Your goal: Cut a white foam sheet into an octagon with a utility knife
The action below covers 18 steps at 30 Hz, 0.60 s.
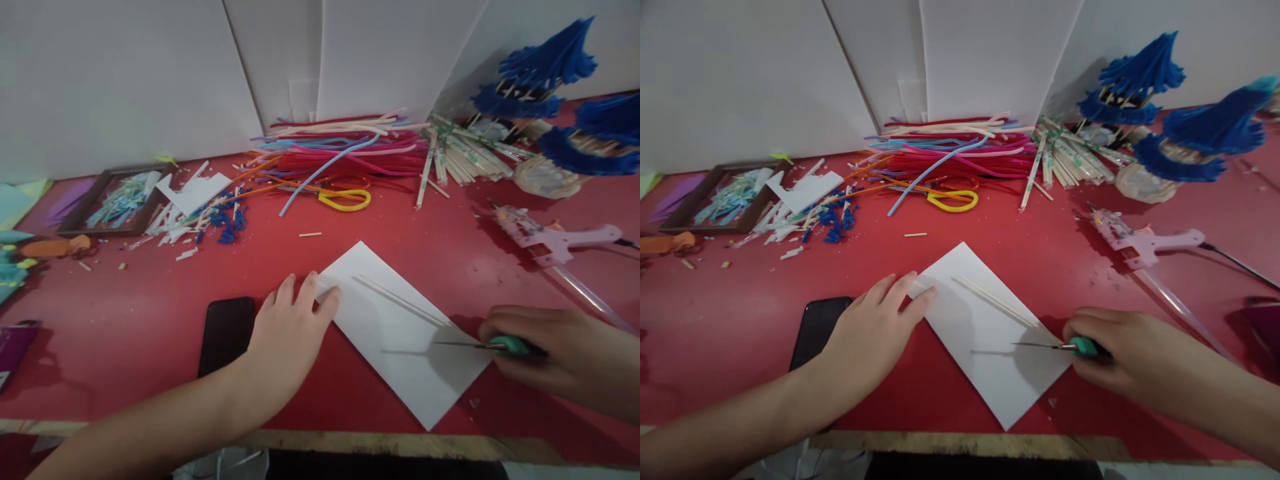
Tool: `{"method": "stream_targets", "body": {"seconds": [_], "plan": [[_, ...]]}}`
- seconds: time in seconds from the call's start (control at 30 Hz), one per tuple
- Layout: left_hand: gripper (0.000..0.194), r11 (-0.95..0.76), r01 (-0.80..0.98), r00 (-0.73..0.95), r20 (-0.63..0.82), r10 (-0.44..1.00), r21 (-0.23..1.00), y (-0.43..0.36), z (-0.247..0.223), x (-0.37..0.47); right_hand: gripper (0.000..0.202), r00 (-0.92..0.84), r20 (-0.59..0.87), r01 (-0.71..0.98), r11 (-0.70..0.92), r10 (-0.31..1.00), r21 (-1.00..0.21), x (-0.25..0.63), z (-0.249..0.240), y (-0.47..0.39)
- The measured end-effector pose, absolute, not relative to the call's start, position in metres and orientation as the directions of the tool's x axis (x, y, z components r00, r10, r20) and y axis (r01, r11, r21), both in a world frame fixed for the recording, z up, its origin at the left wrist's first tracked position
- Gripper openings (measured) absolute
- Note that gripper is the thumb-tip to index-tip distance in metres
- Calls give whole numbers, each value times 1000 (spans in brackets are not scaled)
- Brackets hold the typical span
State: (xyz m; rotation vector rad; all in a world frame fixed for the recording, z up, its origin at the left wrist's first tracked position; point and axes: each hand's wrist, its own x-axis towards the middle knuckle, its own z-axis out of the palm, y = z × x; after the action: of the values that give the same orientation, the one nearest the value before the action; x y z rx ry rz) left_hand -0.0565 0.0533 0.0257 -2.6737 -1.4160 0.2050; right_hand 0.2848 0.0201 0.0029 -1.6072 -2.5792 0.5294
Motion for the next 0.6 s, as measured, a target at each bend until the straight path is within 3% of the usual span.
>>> {"method": "stream_targets", "body": {"seconds": [0.1, 0.2, 0.37, 0.5, 0.6], "plan": [[49, -571, 809, 572, -38, 819, -136, 55, 26, -57, 18, -430, -130, 846, 349, 893, -403, 287, 10, 21], [40, -599, 798, 603, 44, 797, -68, 49, 23, -51, 14, -359, -63, 874, 311, 931, -374, 294, 9, 24], [76, -557, 828, 560, 36, 828, -69, 41, 14, -34, 20, -333, 39, 884, 326, 942, -335, 302, 3, 35], [79, -588, 804, 589, -21, 808, -90, 46, 11, -29, 20, -335, 152, 890, 365, 930, -274, 297, 10, 40], [84, -706, 706, 704, -45, 709, -61, 53, 12, -37, 19, -388, 196, 867, 429, 901, -253, 293, 16, 44]]}}
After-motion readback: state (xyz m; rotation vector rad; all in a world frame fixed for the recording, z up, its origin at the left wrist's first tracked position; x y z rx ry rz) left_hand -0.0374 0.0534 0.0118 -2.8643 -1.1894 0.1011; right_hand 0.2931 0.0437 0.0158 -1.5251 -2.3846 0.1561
